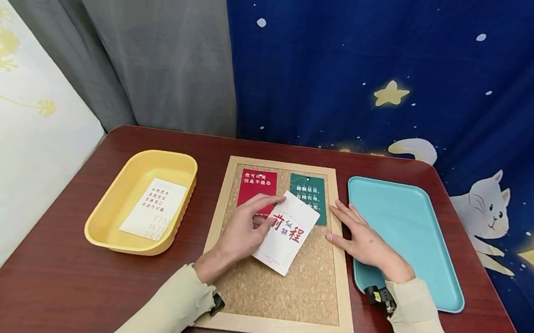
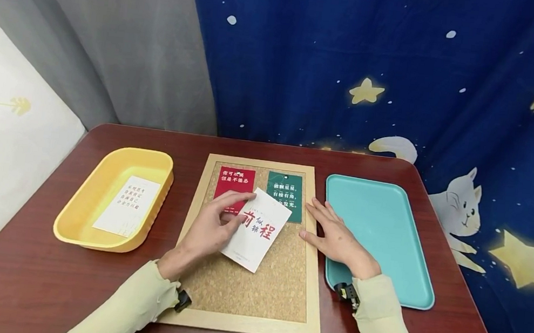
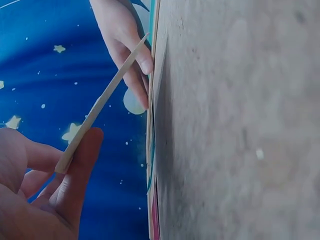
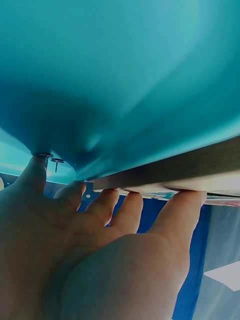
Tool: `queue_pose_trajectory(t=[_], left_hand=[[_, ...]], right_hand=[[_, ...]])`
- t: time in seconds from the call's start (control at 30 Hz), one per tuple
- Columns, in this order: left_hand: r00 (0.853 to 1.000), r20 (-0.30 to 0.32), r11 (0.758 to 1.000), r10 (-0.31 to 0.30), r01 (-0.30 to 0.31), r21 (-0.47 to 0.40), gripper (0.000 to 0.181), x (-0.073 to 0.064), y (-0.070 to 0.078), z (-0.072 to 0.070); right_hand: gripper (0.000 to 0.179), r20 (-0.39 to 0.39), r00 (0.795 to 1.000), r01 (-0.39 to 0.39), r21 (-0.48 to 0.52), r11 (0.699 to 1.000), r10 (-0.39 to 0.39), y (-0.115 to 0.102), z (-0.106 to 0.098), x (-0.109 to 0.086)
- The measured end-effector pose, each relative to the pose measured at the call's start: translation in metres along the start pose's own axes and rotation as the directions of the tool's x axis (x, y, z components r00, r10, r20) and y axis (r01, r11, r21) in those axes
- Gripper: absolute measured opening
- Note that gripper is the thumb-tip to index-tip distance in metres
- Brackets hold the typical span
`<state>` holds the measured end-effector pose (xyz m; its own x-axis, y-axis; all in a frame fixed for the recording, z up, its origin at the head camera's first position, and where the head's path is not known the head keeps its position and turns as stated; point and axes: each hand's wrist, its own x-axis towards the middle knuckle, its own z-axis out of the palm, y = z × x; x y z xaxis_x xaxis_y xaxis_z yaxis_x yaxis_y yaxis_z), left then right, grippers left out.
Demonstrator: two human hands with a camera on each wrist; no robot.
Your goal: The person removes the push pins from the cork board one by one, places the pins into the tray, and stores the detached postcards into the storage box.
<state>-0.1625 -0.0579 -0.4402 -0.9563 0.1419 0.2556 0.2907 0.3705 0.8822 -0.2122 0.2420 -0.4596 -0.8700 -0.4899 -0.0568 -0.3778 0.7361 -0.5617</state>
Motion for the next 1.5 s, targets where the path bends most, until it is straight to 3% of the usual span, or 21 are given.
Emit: queue_pose_trajectory(t=[0.57, 0.8, 1.07, 1.5], left_hand=[[0.997, -0.057, 0.997, -0.057, 0.059, 0.051, 0.051, -0.004, -0.005, -0.017], [0.997, -0.074, 0.997, -0.036, 0.040, 0.061, 0.050, -0.003, -0.008, -0.029], [0.991, -0.112, 0.994, -0.071, 0.080, 0.073, 0.051, 0.000, -0.007, -0.041], [0.987, -0.147, 0.993, -0.071, 0.084, 0.089, 0.053, 0.002, -0.008, -0.054]], right_hand=[[0.074, -0.004, 1.000, -0.003, 0.010, 1.000, 0.003, 0.001, 0.005, -0.001], [0.074, 0.002, 1.000, -0.001, 0.011, 1.000, 0.001, 0.001, 0.005, 0.000], [0.074, 0.002, 1.000, -0.003, 0.011, 1.000, 0.003, 0.001, 0.003, 0.001], [0.075, 0.001, 1.000, -0.006, 0.015, 1.000, 0.006, 0.003, 0.000, 0.000]])
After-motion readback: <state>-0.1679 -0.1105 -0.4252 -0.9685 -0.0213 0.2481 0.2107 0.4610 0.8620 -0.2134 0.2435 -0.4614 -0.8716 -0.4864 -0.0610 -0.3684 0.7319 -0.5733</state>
